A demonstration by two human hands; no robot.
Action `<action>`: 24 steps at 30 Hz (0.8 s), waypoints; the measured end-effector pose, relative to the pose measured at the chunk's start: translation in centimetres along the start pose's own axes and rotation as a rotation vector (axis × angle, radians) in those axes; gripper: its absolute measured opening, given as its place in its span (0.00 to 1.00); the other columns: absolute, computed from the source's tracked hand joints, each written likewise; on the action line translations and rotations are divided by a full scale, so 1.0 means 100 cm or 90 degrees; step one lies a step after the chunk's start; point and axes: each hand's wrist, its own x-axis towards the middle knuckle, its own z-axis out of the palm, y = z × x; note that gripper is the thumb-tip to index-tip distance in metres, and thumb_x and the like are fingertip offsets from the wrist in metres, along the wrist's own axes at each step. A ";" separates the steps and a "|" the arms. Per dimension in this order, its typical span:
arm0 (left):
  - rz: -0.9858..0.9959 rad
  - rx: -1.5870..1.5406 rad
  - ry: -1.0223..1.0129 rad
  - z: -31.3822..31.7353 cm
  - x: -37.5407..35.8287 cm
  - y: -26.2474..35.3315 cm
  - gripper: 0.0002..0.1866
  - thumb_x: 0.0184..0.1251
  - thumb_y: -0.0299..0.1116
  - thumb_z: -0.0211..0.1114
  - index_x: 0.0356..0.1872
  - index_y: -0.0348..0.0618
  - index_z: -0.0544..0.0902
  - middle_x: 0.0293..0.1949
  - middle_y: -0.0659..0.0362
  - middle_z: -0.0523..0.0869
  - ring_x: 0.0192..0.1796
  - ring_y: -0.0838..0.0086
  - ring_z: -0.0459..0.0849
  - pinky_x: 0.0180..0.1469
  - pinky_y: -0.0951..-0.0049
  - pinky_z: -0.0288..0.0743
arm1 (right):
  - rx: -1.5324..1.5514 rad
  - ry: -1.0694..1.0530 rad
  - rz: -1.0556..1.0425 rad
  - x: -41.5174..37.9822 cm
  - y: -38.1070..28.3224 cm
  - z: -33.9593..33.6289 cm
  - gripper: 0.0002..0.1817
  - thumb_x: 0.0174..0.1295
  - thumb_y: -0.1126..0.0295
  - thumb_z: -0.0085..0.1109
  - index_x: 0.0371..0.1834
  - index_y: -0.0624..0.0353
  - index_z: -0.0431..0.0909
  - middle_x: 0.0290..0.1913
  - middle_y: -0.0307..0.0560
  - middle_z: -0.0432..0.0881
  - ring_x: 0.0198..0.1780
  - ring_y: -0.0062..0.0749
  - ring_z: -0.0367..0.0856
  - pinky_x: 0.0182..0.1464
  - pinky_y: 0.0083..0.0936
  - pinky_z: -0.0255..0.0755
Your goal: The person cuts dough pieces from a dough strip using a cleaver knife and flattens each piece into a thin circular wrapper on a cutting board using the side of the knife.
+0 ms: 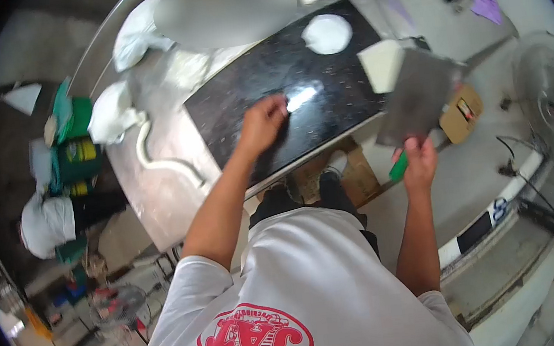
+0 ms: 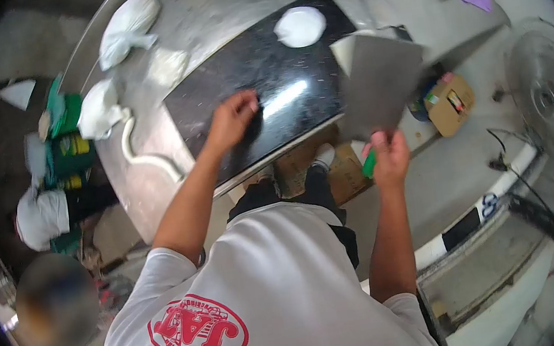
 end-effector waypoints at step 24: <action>-0.021 0.217 0.393 -0.155 -0.263 -0.169 0.12 0.54 0.30 0.76 0.36 0.41 0.82 0.32 0.52 0.84 0.36 0.55 0.83 0.42 0.55 0.74 | -0.827 -0.659 -0.296 -0.194 -0.005 0.319 0.09 0.70 0.72 0.54 0.51 0.58 0.74 0.41 0.57 0.84 0.36 0.52 0.88 0.37 0.46 0.81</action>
